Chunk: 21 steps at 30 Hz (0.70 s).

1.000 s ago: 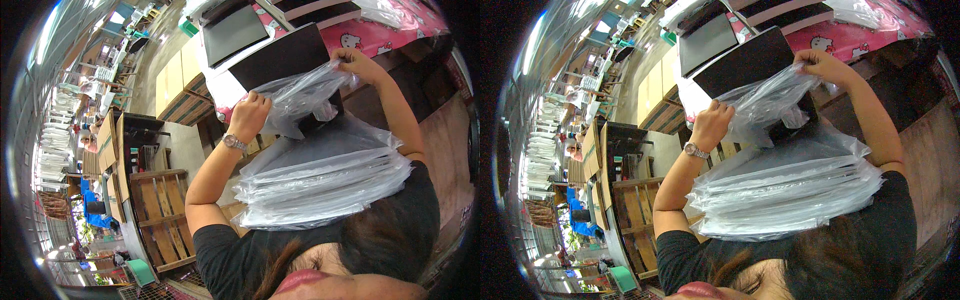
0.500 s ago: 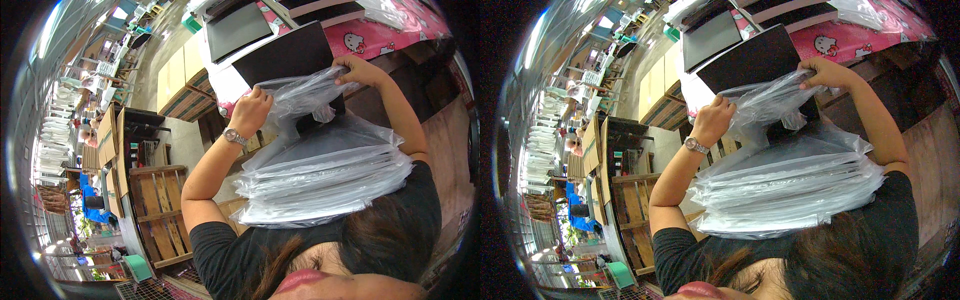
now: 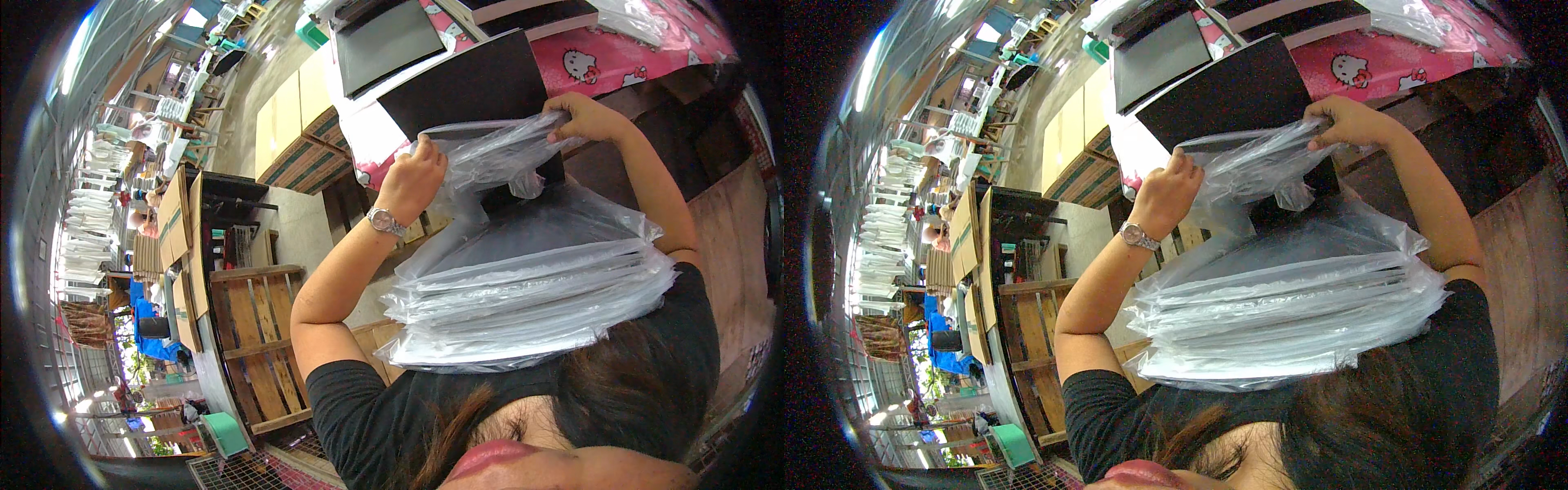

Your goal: The person places black books into individual plastic bags by hand and stacks them on a table.

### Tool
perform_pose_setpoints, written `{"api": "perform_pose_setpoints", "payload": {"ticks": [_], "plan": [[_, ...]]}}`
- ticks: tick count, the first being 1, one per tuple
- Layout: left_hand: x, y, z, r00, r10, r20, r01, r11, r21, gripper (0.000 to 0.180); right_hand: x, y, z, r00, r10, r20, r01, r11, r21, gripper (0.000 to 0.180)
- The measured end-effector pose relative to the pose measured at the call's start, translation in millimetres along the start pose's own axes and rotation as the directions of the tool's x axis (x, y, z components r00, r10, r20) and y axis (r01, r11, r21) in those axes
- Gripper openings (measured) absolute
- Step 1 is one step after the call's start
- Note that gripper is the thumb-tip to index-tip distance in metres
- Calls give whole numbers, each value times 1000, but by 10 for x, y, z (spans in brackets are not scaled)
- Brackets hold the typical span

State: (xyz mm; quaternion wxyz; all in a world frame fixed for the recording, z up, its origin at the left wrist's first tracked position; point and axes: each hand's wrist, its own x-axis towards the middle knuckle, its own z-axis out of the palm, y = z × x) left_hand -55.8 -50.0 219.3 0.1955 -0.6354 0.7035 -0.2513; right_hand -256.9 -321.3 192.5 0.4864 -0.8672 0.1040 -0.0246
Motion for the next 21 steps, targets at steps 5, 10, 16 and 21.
{"api": "perform_pose_setpoints", "payload": {"ticks": [5, 10, 16, 21], "plan": [[4, 22, 2, 1000, 18, 25, -19, 999, 48, 17, 2, 42, 25, 1000, 12, -11, -13, 998, -58, 30], [7, 23, -5, 999, 31, 31, -33, 997, 72, 17, 4, 25, 41, 1000, 17, -18, -18, 998, -67, 32], [11, 20, 13, 999, 37, 14, -38, 997, 74, 17, 11, 83, 52, 1000, 9, -24, -10, 998, -62, 33], [9, 33, 22, 999, 23, 24, -24, 999, 39, 18, 17, 119, 69, 999, -1, -35, -1, 998, -56, 34]]}}
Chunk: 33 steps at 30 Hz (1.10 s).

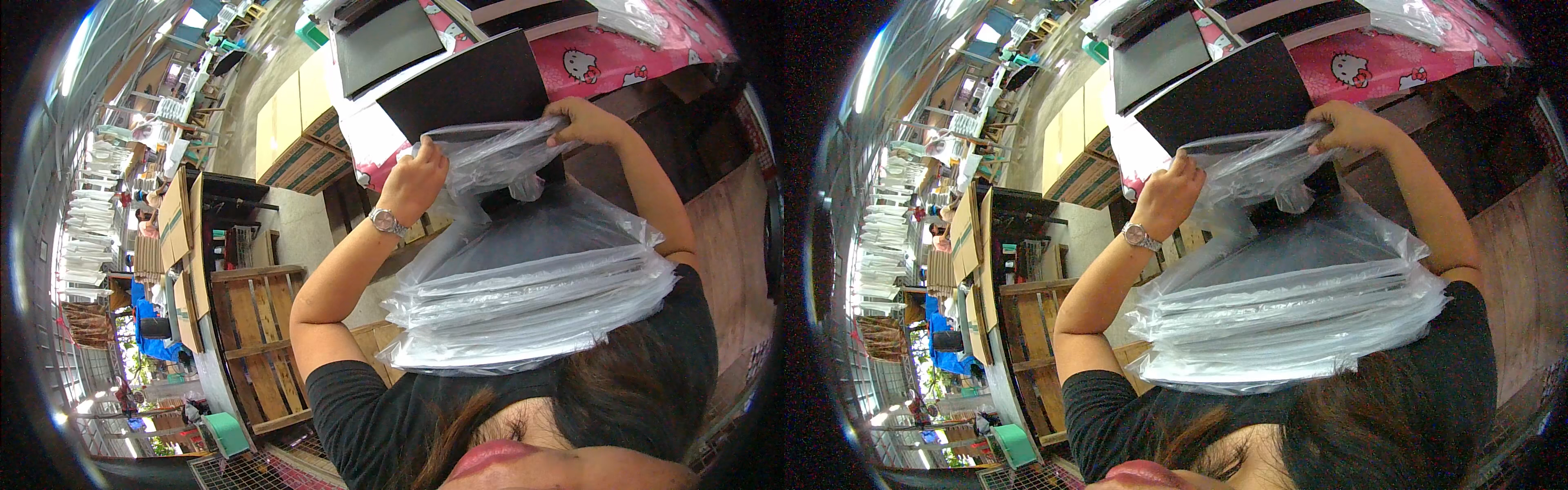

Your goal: The person places black books into individual plastic bags by hand and stacks them on a table.

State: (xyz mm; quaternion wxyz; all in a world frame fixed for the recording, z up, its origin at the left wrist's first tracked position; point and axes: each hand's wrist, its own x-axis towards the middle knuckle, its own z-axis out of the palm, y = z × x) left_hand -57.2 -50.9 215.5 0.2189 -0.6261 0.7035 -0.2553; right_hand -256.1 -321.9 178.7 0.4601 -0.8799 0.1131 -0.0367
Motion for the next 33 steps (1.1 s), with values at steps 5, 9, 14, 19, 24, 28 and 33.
{"api": "perform_pose_setpoints", "payload": {"ticks": [5, 9, 14, 19, 24, 28, 33], "plan": [[19, -18, -89, 997, -19, 69, 42, 941, -337, 22, -3, 43, 18, 980, 83, 182, -43, 976, -212, 32], [-71, -76, 28, 930, 69, 361, 323, -622, -713, 21, 7, 25, -19, 952, 117, 284, -54, 974, -220, 31], [-231, 509, 243, 870, -36, 491, 282, -781, -558, 26, 58, 52, -38, 955, -255, -154, 183, 95, 978, 32], [-475, 24, 472, 849, -415, 326, -326, -899, -294, 54, 89, -265, -105, 915, -218, 340, 105, 941, 322, 25], [-464, 367, 260, 900, -27, 435, 295, -697, -653, 55, 194, -562, -83, 937, -181, -298, 336, 241, 910, 29], [-803, -9, 587, 833, -418, 363, -211, -846, -489, 44, 105, -489, -147, 967, -194, 163, 70, 823, 564, 25], [-525, 283, 424, 842, -250, 479, -79, -934, -348, 35, 185, -481, -340, 868, -492, -65, 325, 464, 824, 27]]}}
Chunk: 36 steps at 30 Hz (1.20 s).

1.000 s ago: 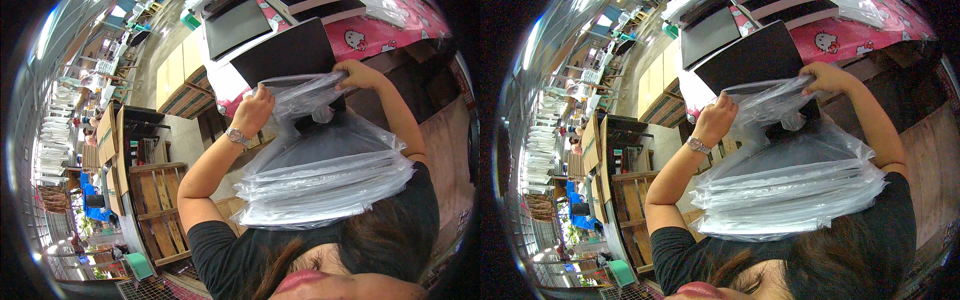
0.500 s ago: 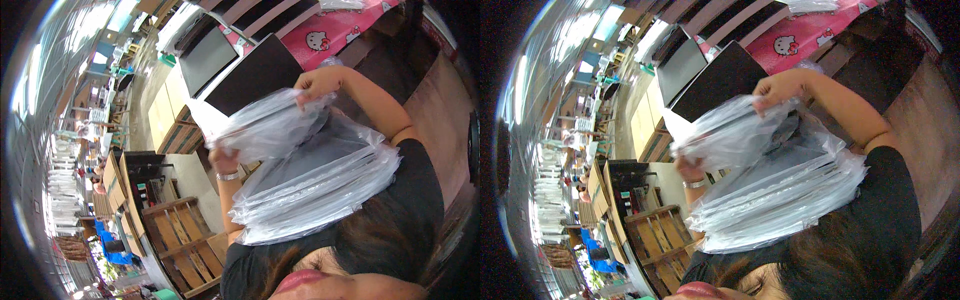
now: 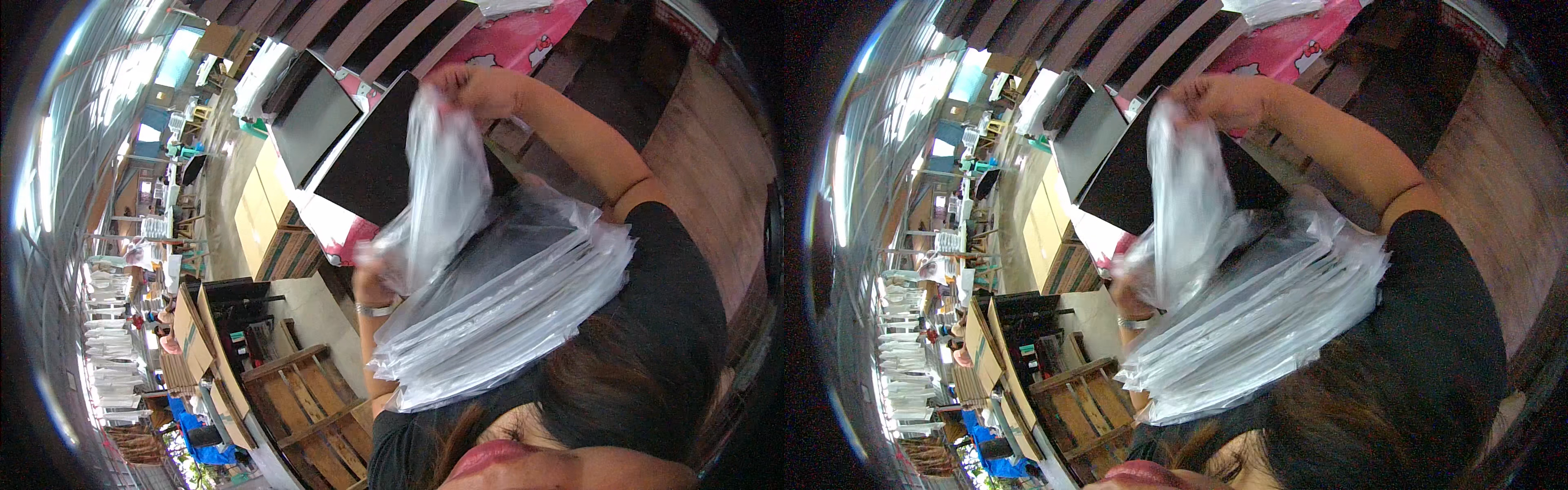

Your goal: The person places black books into individual plastic bags by hand and stacks them on a table.

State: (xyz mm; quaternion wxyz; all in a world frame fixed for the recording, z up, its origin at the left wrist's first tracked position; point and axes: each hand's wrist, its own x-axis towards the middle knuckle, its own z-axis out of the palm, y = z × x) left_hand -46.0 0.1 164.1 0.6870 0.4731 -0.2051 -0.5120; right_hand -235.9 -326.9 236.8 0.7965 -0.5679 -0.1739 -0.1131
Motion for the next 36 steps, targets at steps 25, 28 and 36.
{"api": "perform_pose_setpoints", "payload": {"ticks": [25, 28, 36], "plan": [[878, 725, -2, 714, 673, -192, -293, 537, 791, 31, 332, 191, -260, 811, -375, -449, -286, 415, -864, 50], [905, 477, 56, 527, 849, -43, -230, 191, 954, 46, 239, 507, -33, 697, -662, -276, -296, 85, -951, 46], [-108, 513, 663, 615, 788, 13, -102, 63, 993, 30, -433, -8, 318, 853, -199, -482, -181, 753, -632, 31]]}}
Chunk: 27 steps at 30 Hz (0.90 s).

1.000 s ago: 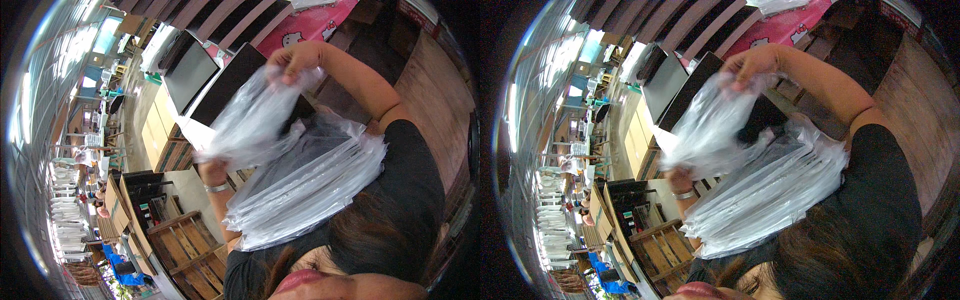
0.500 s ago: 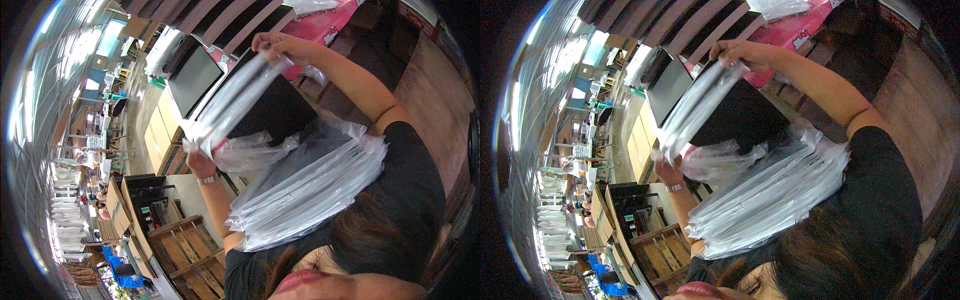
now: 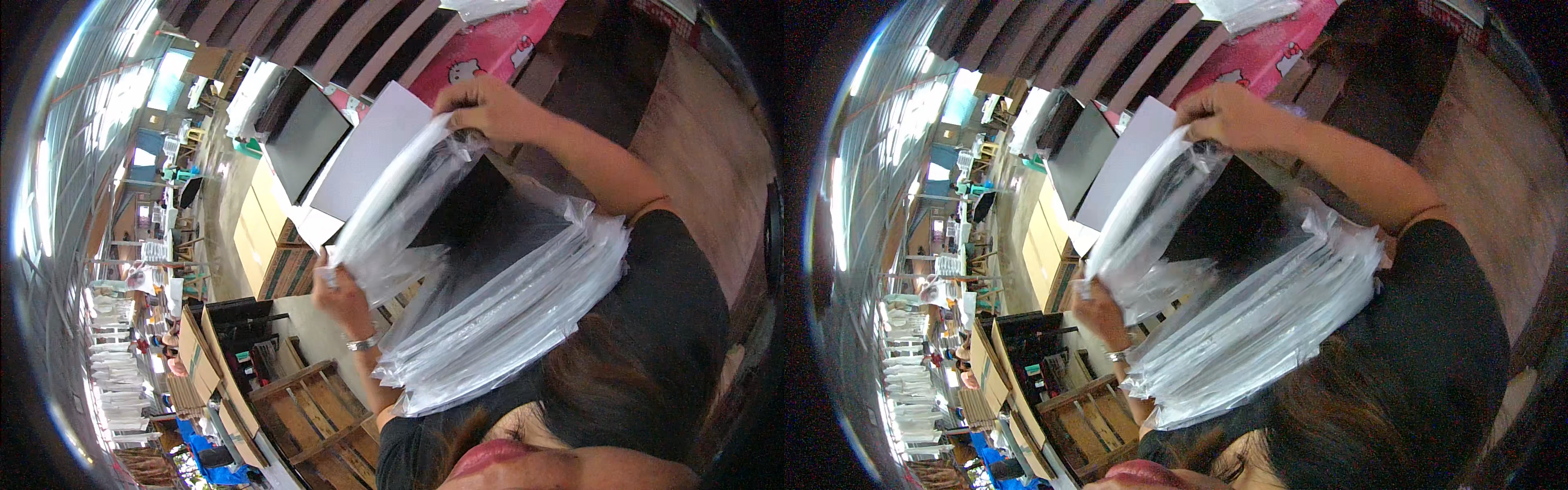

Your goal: The person places black books into individual plastic bags by hand and stacks them on a table.

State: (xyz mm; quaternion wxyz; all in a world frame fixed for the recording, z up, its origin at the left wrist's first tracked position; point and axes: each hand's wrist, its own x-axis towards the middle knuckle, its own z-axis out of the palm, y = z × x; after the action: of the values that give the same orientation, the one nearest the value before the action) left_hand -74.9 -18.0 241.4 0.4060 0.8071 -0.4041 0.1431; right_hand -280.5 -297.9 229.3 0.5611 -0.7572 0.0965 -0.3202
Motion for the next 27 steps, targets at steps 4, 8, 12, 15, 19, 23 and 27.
{"api": "perform_pose_setpoints", "payload": {"ticks": [4, 8, 12, 15, 19, 23, 27], "plan": [[311, -219, -359, 781, -404, 476, 618, 609, -498, 15, -78, -173, -177, 956, 194, 222, -278, 843, 460, 33], [300, -1129, 10, 445, -379, 811, 777, 614, -139, 22, -370, 482, -113, 903, 147, 404, -407, 599, 690, 48], [-121, -1288, 597, 452, -367, 813, 803, 565, -191, 24, -865, 1710, -169, 666, 543, 512, -746, 503, 437, 35], [-359, -1252, 828, 559, -359, 747, 768, 564, -303, 25, -1210, 2373, -71, 668, 619, 413, -719, 680, 144, 28], [-635, -1197, 567, 735, -407, 542, 657, 623, -424, 28, -1053, 2191, -182, 738, 643, 204, -407, 665, -626, 30], [-619, -1060, 227, 874, -401, 275, 486, 700, -524, 30, -530, 810, -98, 802, 273, 532, -457, 853, 251, 40], [-290, -726, -127, 942, -334, 32, 277, 721, -635, 33, -586, 670, 468, 442, 30, 896, -383, 910, 158, 45]]}}
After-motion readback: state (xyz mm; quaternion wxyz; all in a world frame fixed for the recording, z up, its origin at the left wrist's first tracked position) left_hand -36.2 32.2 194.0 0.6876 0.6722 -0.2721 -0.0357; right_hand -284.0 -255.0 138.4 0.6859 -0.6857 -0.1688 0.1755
